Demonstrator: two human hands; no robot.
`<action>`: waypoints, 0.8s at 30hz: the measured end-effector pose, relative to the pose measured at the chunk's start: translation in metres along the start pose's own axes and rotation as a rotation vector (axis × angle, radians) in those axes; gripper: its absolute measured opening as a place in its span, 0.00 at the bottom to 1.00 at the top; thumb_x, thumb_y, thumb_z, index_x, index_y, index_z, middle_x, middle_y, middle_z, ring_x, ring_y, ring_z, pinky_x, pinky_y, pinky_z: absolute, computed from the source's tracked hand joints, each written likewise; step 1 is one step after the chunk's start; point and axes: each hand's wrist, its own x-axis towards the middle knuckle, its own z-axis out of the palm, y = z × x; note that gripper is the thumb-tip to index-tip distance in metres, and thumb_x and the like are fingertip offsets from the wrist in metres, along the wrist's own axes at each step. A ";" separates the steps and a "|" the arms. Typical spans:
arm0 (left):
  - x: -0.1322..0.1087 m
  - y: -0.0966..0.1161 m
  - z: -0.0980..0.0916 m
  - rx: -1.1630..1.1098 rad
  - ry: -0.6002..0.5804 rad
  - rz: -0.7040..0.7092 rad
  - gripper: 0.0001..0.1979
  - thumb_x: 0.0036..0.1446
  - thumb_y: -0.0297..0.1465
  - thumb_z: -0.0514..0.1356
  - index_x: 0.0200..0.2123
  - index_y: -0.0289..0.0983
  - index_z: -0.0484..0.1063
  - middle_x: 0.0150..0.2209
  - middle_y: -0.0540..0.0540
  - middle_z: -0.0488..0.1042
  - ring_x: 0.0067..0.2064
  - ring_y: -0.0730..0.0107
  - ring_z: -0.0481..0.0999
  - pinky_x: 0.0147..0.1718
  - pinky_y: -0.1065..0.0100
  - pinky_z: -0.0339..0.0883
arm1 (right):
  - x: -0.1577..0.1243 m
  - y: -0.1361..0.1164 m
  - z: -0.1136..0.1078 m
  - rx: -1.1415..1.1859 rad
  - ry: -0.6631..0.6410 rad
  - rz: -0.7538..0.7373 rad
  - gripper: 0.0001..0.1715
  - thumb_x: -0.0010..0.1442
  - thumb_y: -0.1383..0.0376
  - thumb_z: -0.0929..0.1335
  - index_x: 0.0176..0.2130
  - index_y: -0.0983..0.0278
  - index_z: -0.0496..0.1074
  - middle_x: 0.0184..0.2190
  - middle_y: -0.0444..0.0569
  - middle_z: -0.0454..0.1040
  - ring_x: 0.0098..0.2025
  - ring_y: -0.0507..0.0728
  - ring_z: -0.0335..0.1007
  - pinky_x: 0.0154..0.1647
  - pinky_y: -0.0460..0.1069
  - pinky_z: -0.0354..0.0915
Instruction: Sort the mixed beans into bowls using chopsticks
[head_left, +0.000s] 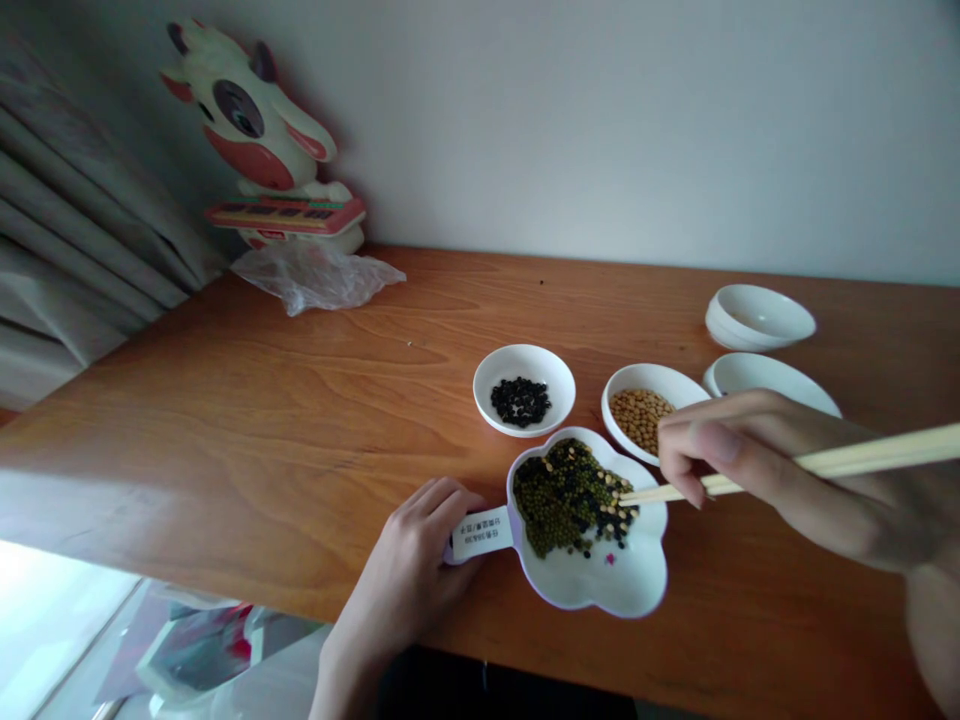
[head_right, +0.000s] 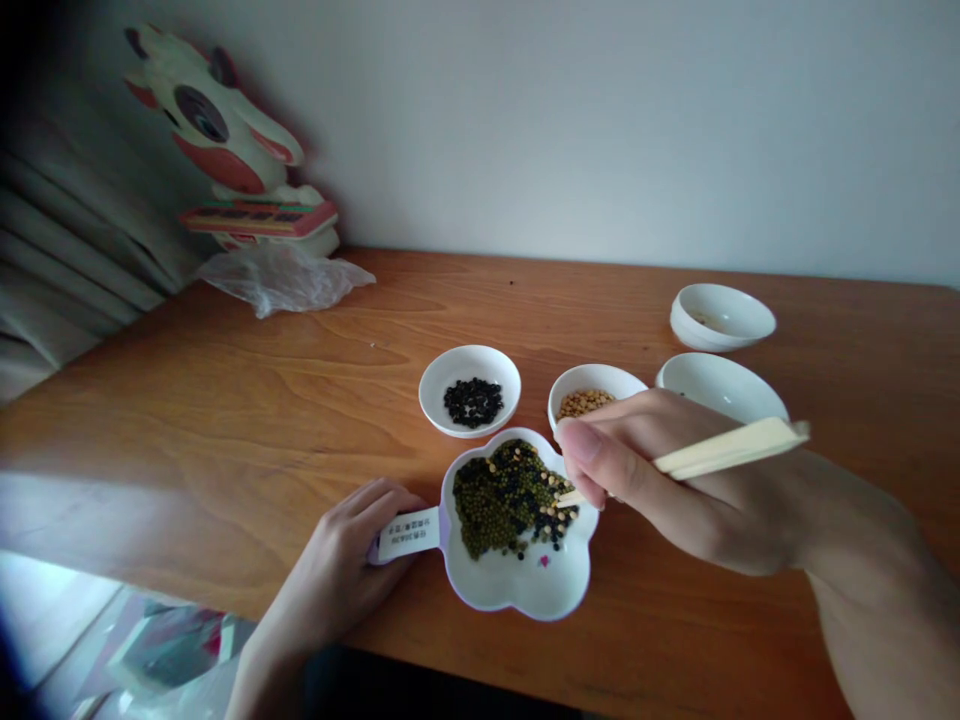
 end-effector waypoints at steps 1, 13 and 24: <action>0.000 0.000 0.000 0.000 0.001 -0.003 0.10 0.65 0.23 0.62 0.46 0.42 0.77 0.42 0.47 0.78 0.42 0.63 0.77 0.42 0.64 0.70 | 0.001 -0.001 0.001 -0.011 -0.007 0.007 0.31 0.77 0.45 0.57 0.32 0.58 0.73 0.26 0.47 0.74 0.28 0.58 0.68 0.32 0.54 0.62; 0.000 -0.002 0.001 0.000 0.026 0.027 0.11 0.65 0.22 0.62 0.47 0.42 0.77 0.43 0.46 0.78 0.43 0.62 0.78 0.43 0.63 0.71 | 0.011 -0.014 0.002 -0.005 -0.062 0.068 0.33 0.76 0.44 0.57 0.31 0.57 0.73 0.27 0.48 0.76 0.30 0.59 0.71 0.33 0.56 0.65; -0.001 -0.002 0.002 0.006 0.024 0.026 0.13 0.63 0.21 0.63 0.47 0.43 0.77 0.43 0.47 0.78 0.43 0.62 0.78 0.43 0.62 0.71 | 0.007 -0.007 0.000 -0.042 0.003 0.023 0.30 0.76 0.46 0.59 0.31 0.57 0.75 0.30 0.49 0.79 0.32 0.61 0.75 0.35 0.56 0.69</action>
